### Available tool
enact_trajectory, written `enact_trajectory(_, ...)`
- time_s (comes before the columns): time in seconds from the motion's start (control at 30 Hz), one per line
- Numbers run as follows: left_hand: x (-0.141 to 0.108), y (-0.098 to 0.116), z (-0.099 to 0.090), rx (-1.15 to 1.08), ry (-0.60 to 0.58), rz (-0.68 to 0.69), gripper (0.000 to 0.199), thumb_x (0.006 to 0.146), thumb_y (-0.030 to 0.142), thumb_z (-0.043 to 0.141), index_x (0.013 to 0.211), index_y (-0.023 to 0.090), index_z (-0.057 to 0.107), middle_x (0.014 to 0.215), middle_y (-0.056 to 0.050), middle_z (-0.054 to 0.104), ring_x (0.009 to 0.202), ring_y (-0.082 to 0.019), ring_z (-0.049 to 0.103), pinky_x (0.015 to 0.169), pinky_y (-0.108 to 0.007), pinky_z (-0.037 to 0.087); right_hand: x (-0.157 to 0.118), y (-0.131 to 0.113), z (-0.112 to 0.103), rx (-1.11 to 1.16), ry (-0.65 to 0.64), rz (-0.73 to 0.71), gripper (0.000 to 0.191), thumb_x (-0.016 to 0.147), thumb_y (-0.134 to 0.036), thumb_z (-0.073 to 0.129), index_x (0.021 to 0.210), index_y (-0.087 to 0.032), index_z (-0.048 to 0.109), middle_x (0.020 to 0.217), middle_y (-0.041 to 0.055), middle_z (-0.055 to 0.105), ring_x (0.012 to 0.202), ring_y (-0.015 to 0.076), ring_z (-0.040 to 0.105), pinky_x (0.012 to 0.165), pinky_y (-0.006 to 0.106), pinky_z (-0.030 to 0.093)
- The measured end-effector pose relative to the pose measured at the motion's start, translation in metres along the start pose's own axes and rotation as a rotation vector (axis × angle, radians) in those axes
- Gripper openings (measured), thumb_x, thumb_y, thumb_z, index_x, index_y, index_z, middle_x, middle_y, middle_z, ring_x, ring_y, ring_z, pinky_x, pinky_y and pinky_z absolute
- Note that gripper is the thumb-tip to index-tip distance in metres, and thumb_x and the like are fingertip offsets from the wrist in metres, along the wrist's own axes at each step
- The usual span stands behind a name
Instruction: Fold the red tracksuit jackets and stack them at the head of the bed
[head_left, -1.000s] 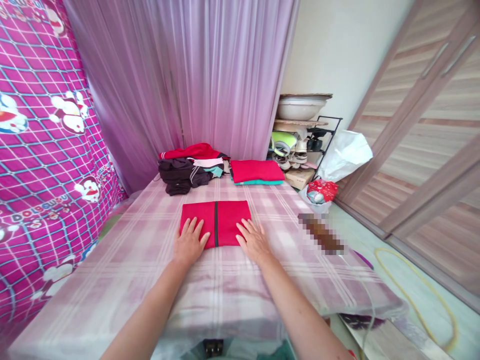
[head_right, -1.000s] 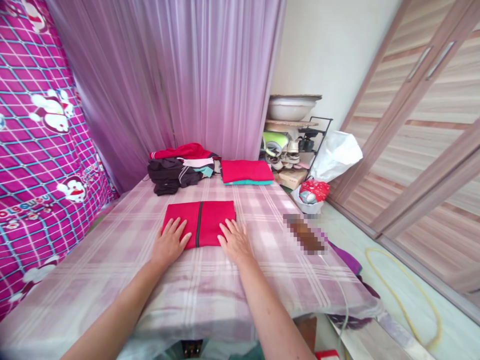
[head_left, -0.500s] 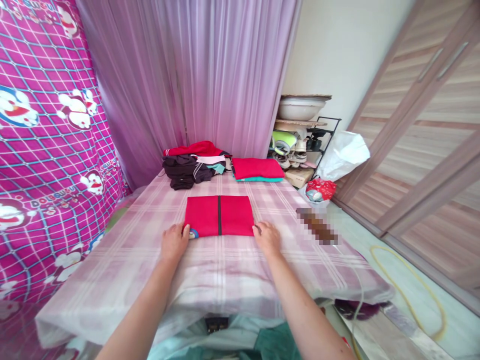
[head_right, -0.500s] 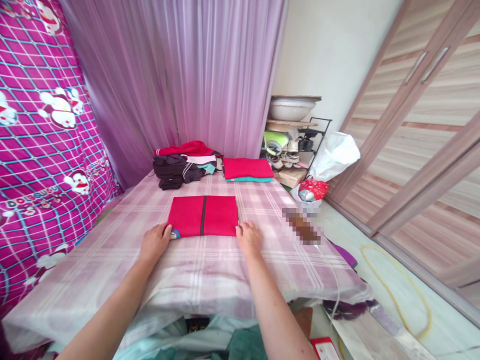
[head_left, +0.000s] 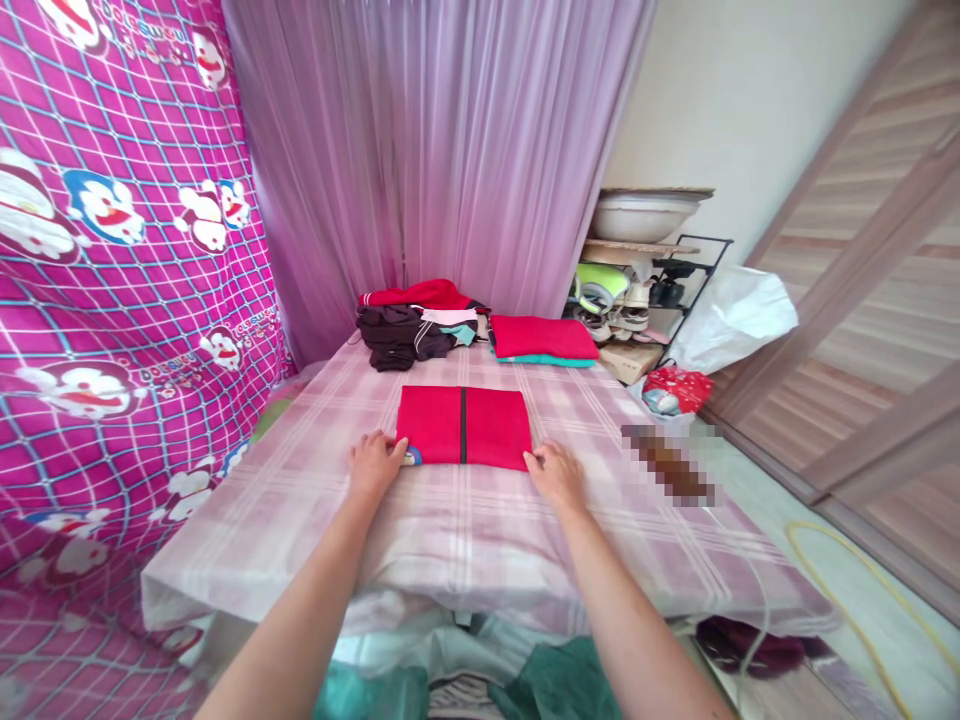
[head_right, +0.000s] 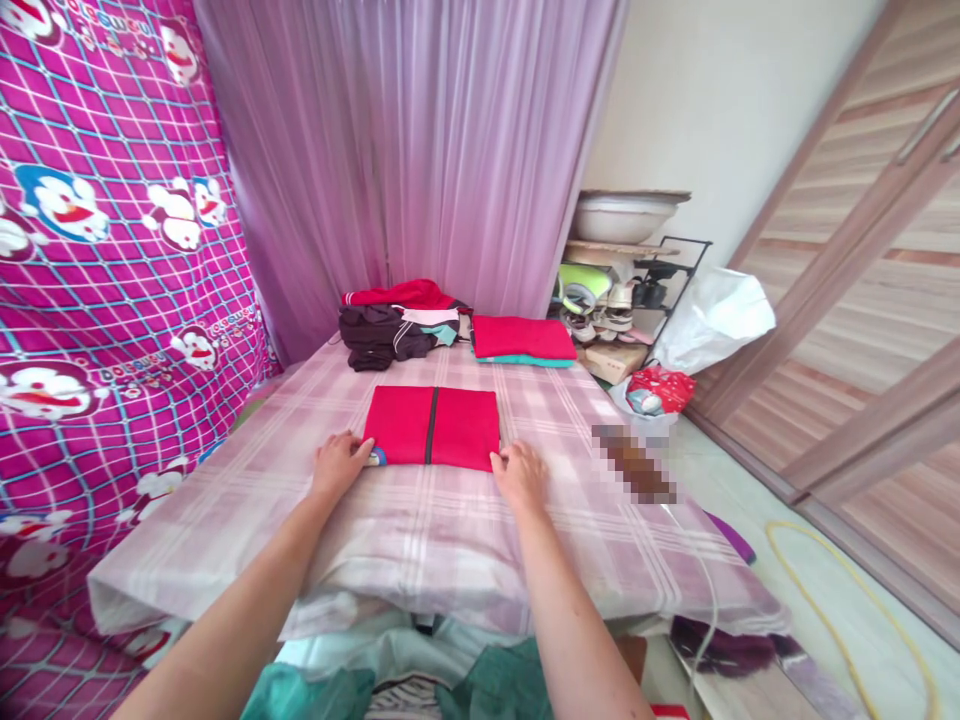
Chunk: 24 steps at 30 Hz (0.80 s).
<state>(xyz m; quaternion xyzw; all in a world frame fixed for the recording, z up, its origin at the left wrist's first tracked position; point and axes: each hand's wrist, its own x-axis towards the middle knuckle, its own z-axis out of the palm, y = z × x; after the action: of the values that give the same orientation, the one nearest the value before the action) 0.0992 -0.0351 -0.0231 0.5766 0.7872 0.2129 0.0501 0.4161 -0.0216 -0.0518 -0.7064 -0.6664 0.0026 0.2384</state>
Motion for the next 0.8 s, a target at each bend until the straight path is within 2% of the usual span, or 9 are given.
enact_trajectory(0.13, 0.009, -0.002, 0.001, -0.04, -0.065, -0.056, 0.037, 0.088, 0.049, 0.052, 0.097, 0.023, 0.077, 0.142, -0.011, 0.058, 0.137, -0.036, 0.043, 0.111, -0.053, 0.032, 0.0, 0.002, 0.004, 0.024, 0.033, -0.013, 0.017, 0.089, -0.03, 0.057, 0.083, -0.022, 0.071, 0.119, 0.0078, 0.068, 0.113, 0.0228, 0.058, 0.096, 0.036, 0.039)
enact_trajectory(0.3, 0.009, -0.004, 0.002, -0.082, -0.045, -0.046, 0.034, 0.086, 0.048, 0.054, 0.093, 0.024, 0.077, 0.133, -0.011, 0.065, 0.132, -0.035, 0.049, 0.108, -0.053, 0.034, -0.002, 0.0, 0.002, 0.021, 0.093, -0.082, 0.016, 0.09, -0.027, 0.055, 0.085, -0.02, 0.068, 0.11, 0.0085, 0.07, 0.106, 0.0224, 0.059, 0.091, 0.033, 0.038)
enact_trajectory(0.4, 0.011, -0.005, -0.004, -0.078, -0.089, -0.044, 0.035, 0.084, 0.051, 0.054, 0.09, 0.023, 0.075, 0.111, -0.011, 0.075, 0.115, -0.032, 0.062, 0.098, -0.045, 0.042, -0.004, -0.004, -0.003, -0.024, 0.071, -0.068, 0.017, 0.091, -0.029, 0.054, 0.086, -0.021, 0.068, 0.095, 0.0075, 0.072, 0.092, 0.0218, 0.061, 0.082, 0.032, 0.037)
enact_trajectory(0.5, 0.024, -0.007, -0.013, -0.127, -0.216, -0.059, 0.032, 0.076, 0.053, 0.062, 0.083, 0.023, 0.073, 0.09, -0.008, 0.077, 0.094, -0.028, 0.069, 0.08, -0.035, 0.047, -0.006, -0.009, -0.01, -0.058, 0.006, -0.025, 0.02, 0.092, -0.032, 0.052, 0.089, -0.022, 0.069, 0.085, 0.0059, 0.073, 0.082, 0.0207, 0.063, 0.074, 0.031, 0.037)
enact_trajectory(0.6, 0.041, -0.008, -0.019, -0.175, -0.33, -0.079, 0.029, 0.067, 0.052, 0.069, 0.067, 0.023, 0.069, 0.068, -0.006, 0.073, 0.076, -0.025, 0.068, 0.067, -0.03, 0.045, -0.006, -0.014, -0.017, -0.075, -0.044, 0.033, 0.023, 0.092, -0.036, 0.052, 0.092, -0.023, 0.071, 0.082, 0.0065, 0.074, 0.079, 0.0209, 0.065, 0.071, 0.031, 0.037)
enact_trajectory(0.67, 0.047, -0.008, -0.019, -0.206, -0.398, -0.1, 0.032, 0.065, 0.053, 0.071, 0.055, 0.022, 0.065, 0.052, -0.004, 0.065, 0.063, -0.024, 0.065, 0.059, -0.029, 0.042, -0.004, -0.016, -0.02, -0.078, -0.083, 0.083, 0.028, 0.092, -0.041, 0.051, 0.095, -0.023, 0.072, 0.083, 0.0077, 0.074, 0.08, 0.0221, 0.066, 0.069, 0.031, 0.038)
enact_trajectory(0.73, 0.046, -0.006, -0.018, -0.252, -0.453, -0.108, 0.035, 0.067, 0.054, 0.068, 0.053, 0.022, 0.063, 0.046, -0.002, 0.059, 0.054, -0.021, 0.062, 0.053, -0.028, 0.04, 0.0, -0.017, -0.021, -0.051, -0.155, 0.141, 0.032, 0.092, -0.046, 0.051, 0.095, -0.023, 0.072, 0.083, 0.0082, 0.075, 0.079, 0.023, 0.067, 0.065, 0.031, 0.038)
enact_trajectory(0.8, 0.041, -0.004, -0.017, -0.348, -0.463, -0.117, 0.034, 0.071, 0.053, 0.065, 0.06, 0.022, 0.064, 0.05, -0.001, 0.062, 0.054, -0.019, 0.061, 0.05, -0.027, 0.041, 0.006, -0.018, -0.021, 0.034, -0.226, 0.182, 0.029, 0.09, -0.045, 0.053, 0.089, -0.023, 0.071, 0.082, 0.007, 0.075, 0.077, 0.0222, 0.067, 0.061, 0.029, 0.037)
